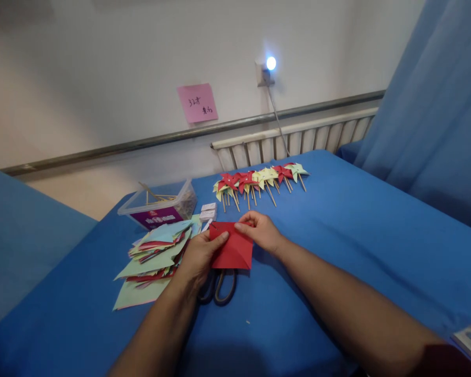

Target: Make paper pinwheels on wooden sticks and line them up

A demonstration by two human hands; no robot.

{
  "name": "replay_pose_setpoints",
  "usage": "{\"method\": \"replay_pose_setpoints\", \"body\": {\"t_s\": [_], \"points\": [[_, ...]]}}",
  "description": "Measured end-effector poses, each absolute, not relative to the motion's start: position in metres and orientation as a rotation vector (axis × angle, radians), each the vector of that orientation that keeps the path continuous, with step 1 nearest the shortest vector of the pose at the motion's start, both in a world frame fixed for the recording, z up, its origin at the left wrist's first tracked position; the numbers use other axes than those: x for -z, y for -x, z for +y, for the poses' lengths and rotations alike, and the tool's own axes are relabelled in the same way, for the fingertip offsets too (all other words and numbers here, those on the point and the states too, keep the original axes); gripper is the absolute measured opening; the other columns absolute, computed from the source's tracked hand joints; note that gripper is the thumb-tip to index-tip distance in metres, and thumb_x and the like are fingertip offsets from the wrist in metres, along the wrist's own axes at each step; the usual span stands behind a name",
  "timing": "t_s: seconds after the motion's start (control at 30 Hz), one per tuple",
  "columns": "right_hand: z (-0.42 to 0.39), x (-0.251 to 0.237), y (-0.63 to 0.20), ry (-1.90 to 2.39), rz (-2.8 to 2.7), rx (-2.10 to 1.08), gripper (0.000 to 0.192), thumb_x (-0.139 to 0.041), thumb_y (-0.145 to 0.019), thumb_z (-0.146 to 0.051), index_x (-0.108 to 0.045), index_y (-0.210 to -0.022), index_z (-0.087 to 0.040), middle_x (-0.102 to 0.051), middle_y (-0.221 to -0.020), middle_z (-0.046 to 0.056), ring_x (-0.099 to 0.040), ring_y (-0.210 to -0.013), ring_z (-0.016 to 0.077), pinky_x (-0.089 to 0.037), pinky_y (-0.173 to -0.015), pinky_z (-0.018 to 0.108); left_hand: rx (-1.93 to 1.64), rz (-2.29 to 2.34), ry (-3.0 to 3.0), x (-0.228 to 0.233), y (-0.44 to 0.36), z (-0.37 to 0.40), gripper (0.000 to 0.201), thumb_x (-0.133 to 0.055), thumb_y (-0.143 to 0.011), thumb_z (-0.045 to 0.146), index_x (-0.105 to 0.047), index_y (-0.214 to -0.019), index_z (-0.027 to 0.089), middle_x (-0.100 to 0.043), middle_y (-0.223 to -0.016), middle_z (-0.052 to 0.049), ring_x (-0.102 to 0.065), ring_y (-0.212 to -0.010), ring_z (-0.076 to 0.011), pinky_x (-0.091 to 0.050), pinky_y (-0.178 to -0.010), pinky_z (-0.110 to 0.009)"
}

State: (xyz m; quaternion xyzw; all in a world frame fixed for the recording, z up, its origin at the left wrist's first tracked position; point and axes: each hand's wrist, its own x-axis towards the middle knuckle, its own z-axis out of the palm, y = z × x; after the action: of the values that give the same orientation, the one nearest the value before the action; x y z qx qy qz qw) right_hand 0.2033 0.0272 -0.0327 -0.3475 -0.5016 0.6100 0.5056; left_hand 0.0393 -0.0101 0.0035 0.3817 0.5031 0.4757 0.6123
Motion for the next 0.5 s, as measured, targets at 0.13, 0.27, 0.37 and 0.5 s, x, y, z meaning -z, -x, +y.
{"method": "replay_pose_setpoints", "body": {"t_s": [0.13, 0.27, 0.37, 0.5], "points": [[0.0265, 0.0361, -0.2002, 0.758, -1.098, -1.63, 0.036, -0.08, -0.064, -0.046, -0.06, -0.073, -0.018, -0.064, -0.068, -0.002, -0.056, -0.059, 0.0118, -0.043, -0.063, 0.028, -1.208, 1.171, -0.819, -0.0089, -0.038, -0.0077, 0.044, -0.084, -0.059, 0.032, -0.07, -0.095, 0.011, -0.076, -0.083, -0.011, -0.069, -0.064, -0.0199, -0.056, -0.067, -0.032], [0.0261, 0.0387, -0.1988, 0.785, -1.124, -1.62, 0.037, -0.08, -0.062, -0.048, -0.06, -0.07, -0.018, -0.065, -0.069, 0.0, -0.057, -0.061, 0.0129, -0.045, -0.065, 0.03, -1.227, 1.143, -0.767, -0.0103, -0.0382, -0.0077, 0.044, -0.084, -0.06, 0.032, -0.07, -0.097, 0.011, -0.076, -0.084, -0.012, -0.07, -0.067, -0.022, -0.056, -0.07, -0.034], [0.0283, 0.04, -0.1999, 0.859, -1.154, -1.507, 0.04, -0.079, -0.062, -0.051, -0.055, -0.065, -0.019, -0.059, -0.062, -0.003, -0.051, -0.056, 0.0111, -0.041, -0.058, 0.027, -1.201, 1.124, -0.755, -0.0085, -0.0387, -0.008, 0.043, -0.083, -0.061, 0.03, -0.071, -0.096, 0.01, -0.076, -0.083, -0.012, -0.069, -0.064, -0.0191, -0.056, -0.071, -0.031], [0.032, 0.0414, -0.201, 0.927, -1.159, -1.392, 0.043, -0.078, -0.061, -0.053, -0.049, -0.062, -0.02, -0.052, -0.057, -0.005, -0.044, -0.052, 0.0099, -0.036, -0.053, 0.025, -1.185, 1.107, -0.771, -0.0063, -0.0384, -0.008, 0.043, -0.084, -0.061, 0.03, -0.072, -0.097, 0.009, -0.075, -0.081, -0.011, -0.068, -0.063, -0.0177, -0.055, -0.07, -0.03]]}}
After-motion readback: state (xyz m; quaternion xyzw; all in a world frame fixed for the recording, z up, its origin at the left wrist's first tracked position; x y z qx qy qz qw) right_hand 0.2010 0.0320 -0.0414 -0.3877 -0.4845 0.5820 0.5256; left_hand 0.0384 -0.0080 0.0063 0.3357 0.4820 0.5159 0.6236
